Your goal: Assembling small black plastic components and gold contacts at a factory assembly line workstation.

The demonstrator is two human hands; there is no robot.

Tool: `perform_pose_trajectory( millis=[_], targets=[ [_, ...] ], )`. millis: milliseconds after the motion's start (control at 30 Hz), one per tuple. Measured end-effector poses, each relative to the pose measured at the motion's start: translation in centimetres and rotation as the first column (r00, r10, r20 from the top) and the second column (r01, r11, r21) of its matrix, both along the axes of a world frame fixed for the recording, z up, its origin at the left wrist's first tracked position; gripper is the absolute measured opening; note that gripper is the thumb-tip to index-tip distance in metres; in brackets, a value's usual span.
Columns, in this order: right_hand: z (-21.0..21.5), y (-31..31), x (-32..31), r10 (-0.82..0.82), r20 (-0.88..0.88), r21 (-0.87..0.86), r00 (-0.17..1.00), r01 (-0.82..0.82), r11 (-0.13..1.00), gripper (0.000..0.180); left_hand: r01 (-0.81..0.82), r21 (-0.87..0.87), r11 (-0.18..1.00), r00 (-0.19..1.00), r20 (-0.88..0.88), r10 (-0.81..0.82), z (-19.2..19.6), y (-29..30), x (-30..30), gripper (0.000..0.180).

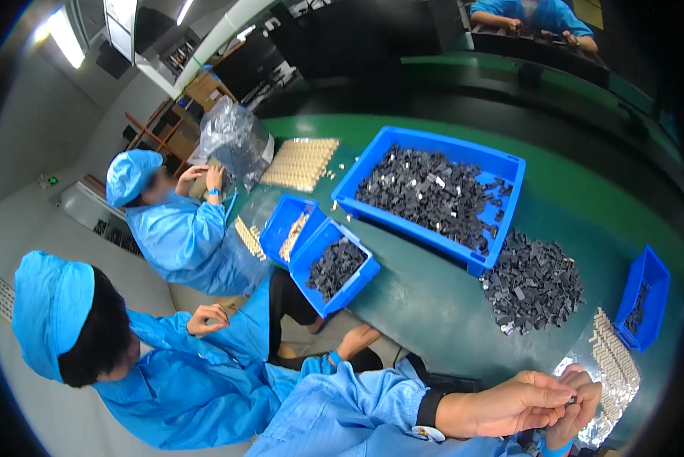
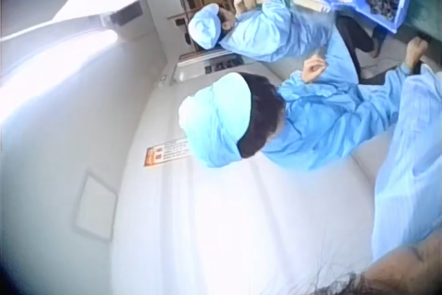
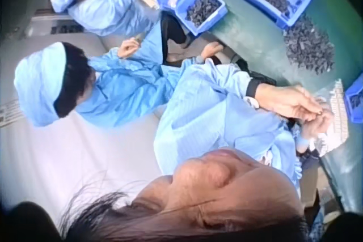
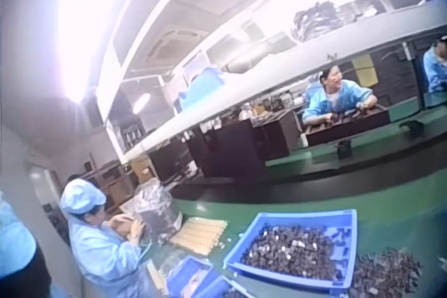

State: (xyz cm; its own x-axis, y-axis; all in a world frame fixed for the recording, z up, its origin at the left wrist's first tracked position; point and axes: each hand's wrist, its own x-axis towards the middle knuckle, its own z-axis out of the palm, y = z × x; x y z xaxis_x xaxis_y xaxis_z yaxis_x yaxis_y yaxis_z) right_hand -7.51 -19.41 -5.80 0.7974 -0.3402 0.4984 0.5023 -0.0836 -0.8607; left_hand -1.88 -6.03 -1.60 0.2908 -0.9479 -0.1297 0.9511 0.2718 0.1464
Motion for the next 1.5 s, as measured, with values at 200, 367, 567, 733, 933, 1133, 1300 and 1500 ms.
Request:
perform_pose_trajectory(
  millis=[200, 367, 567, 733, 933, 1133, 1300, 1500],
  targets=[
    [1.0, -2.6, -0.8, -0.083, 0.093, -0.565, 0.992, 0.121, 0.816, 0.046, 0.08, 0.029, 0.996, 0.996, 0.045, -0.081, 0.0, 0.9, 0.1, 0.023],
    [2.8, -2.7, 1.5, 0.255, 0.008, -0.817, 0.967, -0.141, 0.559, 0.056, 0.056, 0.263, 0.963, 0.909, 0.386, -0.159, -0.1, 3.5, 0.9, 0.029],
    [4.3, -4.1, -1.6, 0.057, 0.027, -0.816, 0.998, -0.011, 0.578, 0.046, -0.616, -0.047, 0.787, 0.256, 0.932, 0.256, 4.4, 10.8, 4.2, 0.022],
    [5.5, -4.7, -3.4, -0.079, 0.135, -0.812, 0.988, 0.157, 0.562, 0.032, -0.714, -0.692, -0.106, -0.687, 0.722, -0.084, 6.6, 12.9, 7.9, 0.02],
    [5.9, -5.5, -4.7, -0.214, 0.154, -0.852, 0.965, 0.239, 0.467, 0.023, -0.928, -0.169, 0.331, -0.37, 0.492, -0.788, 2.6, 13.4, 15.4, 0.039],
    [5.2, -7.3, -7.9, -0.461, 0.139, -0.895, 0.876, 0.31, 0.32, 0.027, -0.843, 0.116, 0.525, -0.383, 0.557, -0.737, 0.9, 12.4, 14.8, 0.038],
    [2.6, -7.2, -8.6, -0.573, -0.067, -0.936, 0.817, 0.149, 0.32, 0.022, -0.862, -0.036, 0.505, -0.456, 0.489, -0.744, -1.2, 11.2, 14.4, 0.025],
    [0.5, -6.2, -7.0, -0.532, -0.104, -0.918, 0.84, 0.125, 0.376, 0.015, -0.863, -0.041, 0.504, -0.459, 0.481, -0.747, -1.5, 10.5, 14.5, 0.022]
  ],
)
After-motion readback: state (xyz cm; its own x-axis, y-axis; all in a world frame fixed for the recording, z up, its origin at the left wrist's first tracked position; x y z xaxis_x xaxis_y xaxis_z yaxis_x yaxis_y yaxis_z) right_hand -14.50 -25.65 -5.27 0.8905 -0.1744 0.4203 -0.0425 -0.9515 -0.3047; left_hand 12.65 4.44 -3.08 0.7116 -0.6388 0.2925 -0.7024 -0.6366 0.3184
